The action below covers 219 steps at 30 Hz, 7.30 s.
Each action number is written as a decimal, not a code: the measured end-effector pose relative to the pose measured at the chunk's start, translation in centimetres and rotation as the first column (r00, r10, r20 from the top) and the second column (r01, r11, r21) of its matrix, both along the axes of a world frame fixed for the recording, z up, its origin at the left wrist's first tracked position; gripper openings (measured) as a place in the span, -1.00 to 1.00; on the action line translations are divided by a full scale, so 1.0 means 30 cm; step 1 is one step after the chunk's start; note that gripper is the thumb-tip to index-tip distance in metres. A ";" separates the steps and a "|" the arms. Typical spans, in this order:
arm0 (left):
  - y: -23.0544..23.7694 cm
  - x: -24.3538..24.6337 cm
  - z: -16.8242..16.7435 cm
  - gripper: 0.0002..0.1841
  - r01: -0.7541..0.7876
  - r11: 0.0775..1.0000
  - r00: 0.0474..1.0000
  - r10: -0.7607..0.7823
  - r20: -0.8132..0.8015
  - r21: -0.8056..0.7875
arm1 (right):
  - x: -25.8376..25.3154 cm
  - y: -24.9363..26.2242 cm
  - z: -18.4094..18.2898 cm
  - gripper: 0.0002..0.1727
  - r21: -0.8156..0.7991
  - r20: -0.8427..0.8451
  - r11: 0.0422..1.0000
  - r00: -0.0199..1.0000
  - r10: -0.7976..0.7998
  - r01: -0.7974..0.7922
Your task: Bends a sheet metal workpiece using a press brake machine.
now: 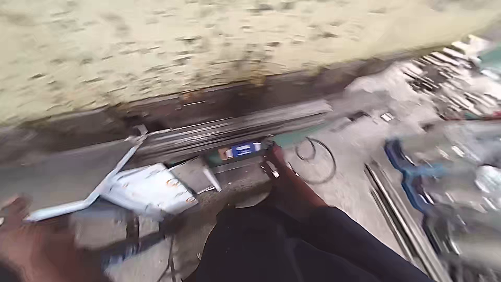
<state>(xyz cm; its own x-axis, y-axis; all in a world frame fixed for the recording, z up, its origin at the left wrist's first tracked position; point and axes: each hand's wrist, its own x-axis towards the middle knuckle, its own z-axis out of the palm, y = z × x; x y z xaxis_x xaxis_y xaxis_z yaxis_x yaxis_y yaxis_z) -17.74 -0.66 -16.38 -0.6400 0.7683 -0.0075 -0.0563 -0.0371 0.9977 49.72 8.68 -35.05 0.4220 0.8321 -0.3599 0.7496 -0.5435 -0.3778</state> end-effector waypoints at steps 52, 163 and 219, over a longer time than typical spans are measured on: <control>0.097 0.152 -0.489 -0.44 -0.227 0.967 0.811 0.254 0.527 -0.115 | -1.490 0.295 0.253 -0.27 -0.117 -0.899 0.990 0.431 -0.074 -0.075; 0.126 0.147 -0.466 -0.45 -0.233 0.967 0.860 0.254 0.442 -0.102 | -1.606 0.314 0.246 -0.44 -0.196 -0.940 0.964 0.246 -0.237 0.181; 0.130 0.146 -0.429 -0.50 -0.190 0.980 0.877 0.200 0.436 -0.067 | -1.380 0.258 0.278 -0.44 0.197 -0.859 0.962 0.439 0.262 -0.187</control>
